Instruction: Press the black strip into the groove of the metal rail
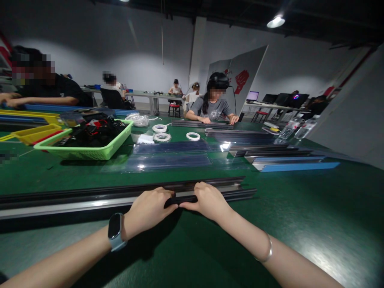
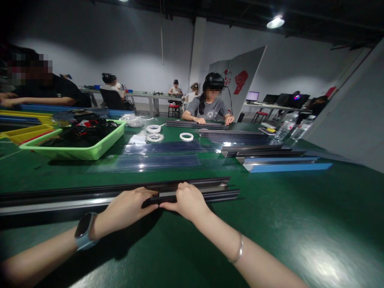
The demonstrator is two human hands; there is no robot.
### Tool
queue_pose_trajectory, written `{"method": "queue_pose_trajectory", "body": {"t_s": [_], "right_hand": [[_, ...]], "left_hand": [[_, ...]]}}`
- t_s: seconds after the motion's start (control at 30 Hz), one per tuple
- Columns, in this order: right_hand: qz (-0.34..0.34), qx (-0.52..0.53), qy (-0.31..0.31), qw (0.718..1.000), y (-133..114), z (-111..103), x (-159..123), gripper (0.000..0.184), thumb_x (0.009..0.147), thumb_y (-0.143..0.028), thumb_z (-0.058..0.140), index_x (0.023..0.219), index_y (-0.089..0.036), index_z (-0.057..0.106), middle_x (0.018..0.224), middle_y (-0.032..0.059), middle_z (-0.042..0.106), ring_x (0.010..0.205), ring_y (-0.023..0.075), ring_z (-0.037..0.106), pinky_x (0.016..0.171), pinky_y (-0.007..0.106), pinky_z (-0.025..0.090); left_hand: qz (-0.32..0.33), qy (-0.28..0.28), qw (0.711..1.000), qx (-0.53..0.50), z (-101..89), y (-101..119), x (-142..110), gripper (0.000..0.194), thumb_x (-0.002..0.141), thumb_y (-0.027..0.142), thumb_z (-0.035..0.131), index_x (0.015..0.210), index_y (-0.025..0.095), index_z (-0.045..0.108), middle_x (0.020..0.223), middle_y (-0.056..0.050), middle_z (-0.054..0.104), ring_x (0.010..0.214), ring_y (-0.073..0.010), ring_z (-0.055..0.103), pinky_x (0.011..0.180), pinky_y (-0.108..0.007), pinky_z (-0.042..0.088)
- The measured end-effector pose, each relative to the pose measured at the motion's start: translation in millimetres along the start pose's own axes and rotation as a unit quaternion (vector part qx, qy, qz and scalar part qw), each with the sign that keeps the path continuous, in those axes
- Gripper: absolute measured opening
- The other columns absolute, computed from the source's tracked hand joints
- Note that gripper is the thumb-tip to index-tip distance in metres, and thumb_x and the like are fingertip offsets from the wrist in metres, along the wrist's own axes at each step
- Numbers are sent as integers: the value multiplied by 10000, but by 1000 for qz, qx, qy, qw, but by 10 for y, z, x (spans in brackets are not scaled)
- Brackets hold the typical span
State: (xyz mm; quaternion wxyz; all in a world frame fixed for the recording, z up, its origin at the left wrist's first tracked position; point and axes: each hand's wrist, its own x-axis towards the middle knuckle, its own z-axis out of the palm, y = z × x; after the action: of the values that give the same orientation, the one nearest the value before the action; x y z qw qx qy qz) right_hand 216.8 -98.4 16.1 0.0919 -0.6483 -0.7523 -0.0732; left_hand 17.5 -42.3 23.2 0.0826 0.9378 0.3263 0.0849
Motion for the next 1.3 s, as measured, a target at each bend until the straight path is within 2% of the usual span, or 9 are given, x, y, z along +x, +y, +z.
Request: {"method": "queue_pose_trajectory", "body": {"t_s": [0.43,0.93,1.07,1.3], "right_hand": [[4,-15,15,1000,1,48,-10,634,727,-690,499,799,-82,662,777,125,654,782,251,609,718,325,469],[10,-17,-2,1000,-12,31,-6,652,734,-693,483,805,-71,664,785,144,647,796,267,616,712,336,474],[2,-23,0,1000,-7,43,-15,620,747,-675,490,807,-83,661,784,134,644,783,254,612,700,325,467],[-21,-33,4,999,10,13,-23,596,773,-672,453,769,-112,656,771,118,647,768,238,603,684,316,448]], "left_hand": [[19,15,999,25,14,11,-1,333,884,427,431,1056,201,605,1038,-52,645,948,-213,595,837,-322,461],[34,24,999,34,-5,34,-24,307,893,411,431,1048,203,597,985,-55,646,916,-212,593,805,-320,454],[28,24,998,41,17,17,-17,359,902,459,400,1011,192,614,952,-63,657,878,-219,610,767,-325,464],[37,15,999,33,48,-20,23,334,904,415,423,1022,180,629,958,-76,665,890,-225,618,793,-336,467]]}}
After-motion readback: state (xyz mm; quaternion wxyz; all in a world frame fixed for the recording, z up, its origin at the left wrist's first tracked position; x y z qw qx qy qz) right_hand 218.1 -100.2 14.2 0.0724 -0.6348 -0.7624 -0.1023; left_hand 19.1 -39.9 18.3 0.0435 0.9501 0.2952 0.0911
